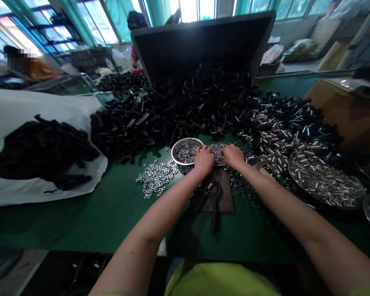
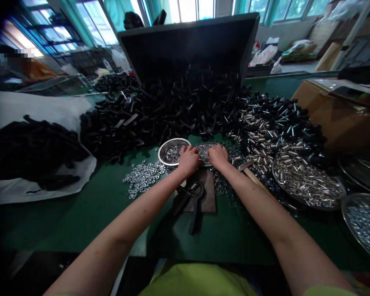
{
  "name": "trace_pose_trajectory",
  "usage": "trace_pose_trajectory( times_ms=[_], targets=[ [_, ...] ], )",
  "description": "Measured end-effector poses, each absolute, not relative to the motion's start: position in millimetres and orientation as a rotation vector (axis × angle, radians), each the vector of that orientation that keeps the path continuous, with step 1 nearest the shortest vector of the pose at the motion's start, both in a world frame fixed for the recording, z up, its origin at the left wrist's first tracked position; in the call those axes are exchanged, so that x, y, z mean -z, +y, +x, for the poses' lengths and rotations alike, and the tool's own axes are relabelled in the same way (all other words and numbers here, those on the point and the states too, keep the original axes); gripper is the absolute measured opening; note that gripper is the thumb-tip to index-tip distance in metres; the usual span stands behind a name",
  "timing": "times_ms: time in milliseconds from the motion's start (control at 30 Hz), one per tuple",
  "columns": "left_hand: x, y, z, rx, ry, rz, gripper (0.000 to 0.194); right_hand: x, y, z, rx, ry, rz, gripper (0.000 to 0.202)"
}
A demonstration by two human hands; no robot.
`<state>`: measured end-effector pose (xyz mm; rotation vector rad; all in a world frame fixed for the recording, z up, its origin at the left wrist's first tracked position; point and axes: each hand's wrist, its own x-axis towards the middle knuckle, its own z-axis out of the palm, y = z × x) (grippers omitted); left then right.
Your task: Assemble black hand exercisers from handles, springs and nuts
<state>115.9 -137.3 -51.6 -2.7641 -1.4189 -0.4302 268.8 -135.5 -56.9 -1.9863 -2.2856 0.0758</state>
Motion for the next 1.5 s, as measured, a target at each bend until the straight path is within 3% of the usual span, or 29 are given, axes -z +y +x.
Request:
trace_pose_trajectory(
  times_ms=[200, 467, 600, 667, 800, 867, 1067, 1500],
  targets=[
    [67.5, -122.7, 128.2, 0.433, -1.451, -2.795, 0.027, 56.6, -134.3, 273.6, -0.193, -2.115, -1.988, 0.017],
    [55.9, -124.1, 123.7, 0.594, -1.574, -2.872, 0.016, 47.2, -157.8, 274.1, -0.473, -1.870, -1.783, 0.023],
    [43.3, -137.6, 105.4, 0.774, -1.711, -2.907, 0.013, 48.0, -195.1, 270.3, -0.837, -1.831, -1.562, 0.017],
    [39.2, -152.7, 89.5, 1.033, -1.886, -2.976, 0.014, 51.3, -212.0, 265.4, -0.974, -1.840, -1.452, 0.013],
    [37.8, -193.7, 52.6, 2.134, -2.373, -2.965, 0.030, 56.1, -228.5, 253.2, -0.855, -2.001, -1.434, 0.009],
    [40.4, -213.6, 35.8, 2.372, -2.559, -2.822, 0.033, 55.4, -229.0, 248.6, -0.806, -2.042, -1.439, 0.008],
    [52.8, -252.2, 6.5, 2.154, -2.775, -2.591, 0.027, 51.5, -224.1, 242.4, -0.712, -2.187, -1.450, 0.007],
    [61.3, -250.0, 30.2, 1.456, -2.005, -3.127, 0.013, 27.8, -205.6, 224.6, -0.636, -2.483, -1.722, 0.008]
  ],
)
